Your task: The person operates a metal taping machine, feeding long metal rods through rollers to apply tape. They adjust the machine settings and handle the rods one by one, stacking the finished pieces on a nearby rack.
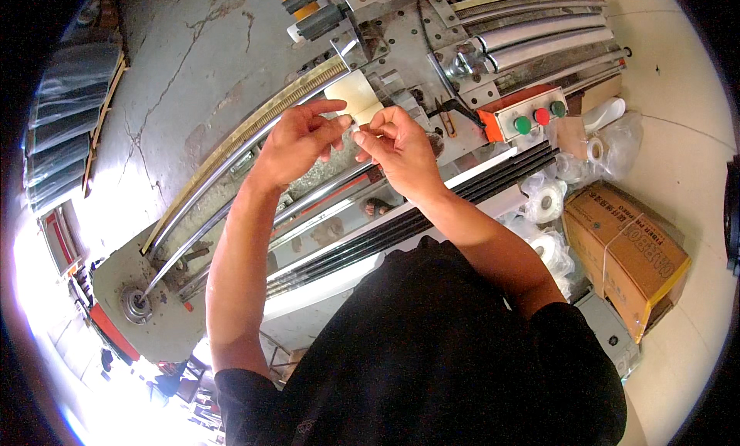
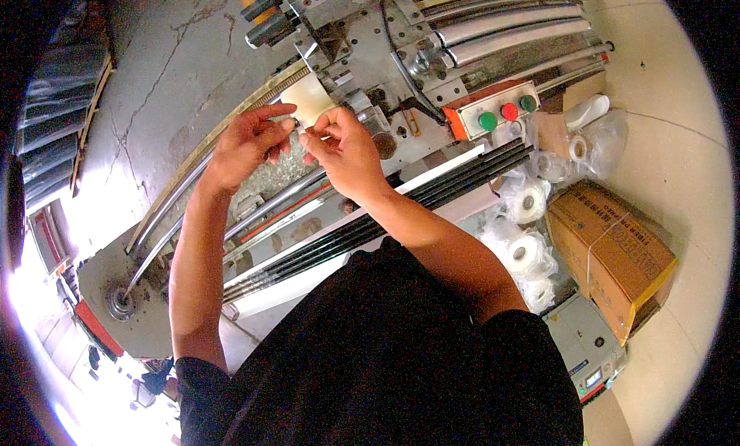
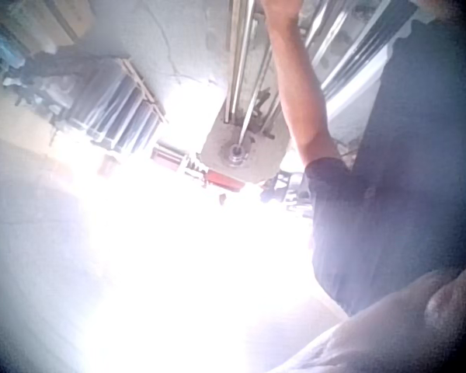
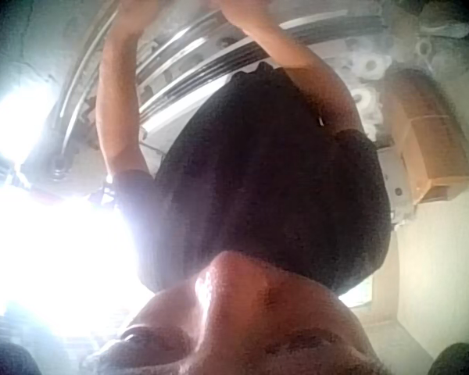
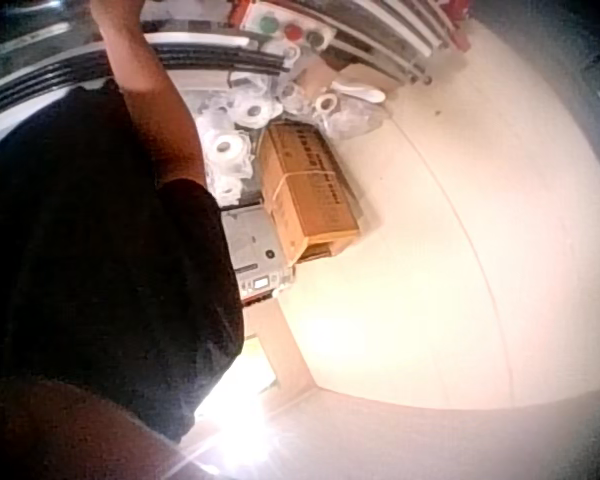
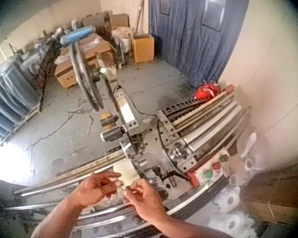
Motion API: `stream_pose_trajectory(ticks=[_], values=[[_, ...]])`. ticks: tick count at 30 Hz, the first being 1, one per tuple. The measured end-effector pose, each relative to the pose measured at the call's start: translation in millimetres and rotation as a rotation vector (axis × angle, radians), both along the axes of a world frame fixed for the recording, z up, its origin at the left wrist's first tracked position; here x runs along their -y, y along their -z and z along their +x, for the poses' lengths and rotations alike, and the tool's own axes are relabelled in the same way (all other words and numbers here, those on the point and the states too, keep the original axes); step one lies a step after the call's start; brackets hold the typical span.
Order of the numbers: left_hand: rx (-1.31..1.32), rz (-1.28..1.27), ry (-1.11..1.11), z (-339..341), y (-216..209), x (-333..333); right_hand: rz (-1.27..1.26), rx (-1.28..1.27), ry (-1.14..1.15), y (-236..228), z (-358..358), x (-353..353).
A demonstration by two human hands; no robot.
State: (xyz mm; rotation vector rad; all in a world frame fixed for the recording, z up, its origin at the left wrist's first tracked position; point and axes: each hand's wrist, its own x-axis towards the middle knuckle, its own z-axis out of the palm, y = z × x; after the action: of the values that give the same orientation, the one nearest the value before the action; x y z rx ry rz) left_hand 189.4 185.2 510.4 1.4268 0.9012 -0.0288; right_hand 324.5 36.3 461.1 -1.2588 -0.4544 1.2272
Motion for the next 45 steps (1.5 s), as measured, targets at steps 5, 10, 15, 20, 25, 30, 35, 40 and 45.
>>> stream_pose_trajectory(ticks=[5,10,15,20,25,30,35,40,45], values=[[0.019,0.027,0.061,-1,8,-3,0.049,0.029,0.050,4,-3,-1],[0.019,0.091,0.041,-1,13,1,-0.011,0.076,0.025,-13,-1,7],[0.006,0.122,0.063,-5,23,0,0.017,0.073,-0.045,-17,4,9],[-0.002,0.185,0.078,-6,18,1,0.141,-0.067,-0.154,-52,20,-10],[0.209,0.034,-0.092,-15,30,6,-0.004,-0.064,-0.236,-48,42,-60],[0.108,0.155,-0.042,-18,16,6,-0.297,0.037,-0.459,-22,62,-40],[0.113,0.217,-0.041,-20,6,8,-0.103,-0.004,-0.516,-57,56,-11],[0.107,0.260,-0.026,-20,9,8,-0.137,0.040,-0.424,-62,61,-64],[0.227,0.258,-0.082,-24,14,12,-0.291,0.064,-0.558,-55,64,-27]])
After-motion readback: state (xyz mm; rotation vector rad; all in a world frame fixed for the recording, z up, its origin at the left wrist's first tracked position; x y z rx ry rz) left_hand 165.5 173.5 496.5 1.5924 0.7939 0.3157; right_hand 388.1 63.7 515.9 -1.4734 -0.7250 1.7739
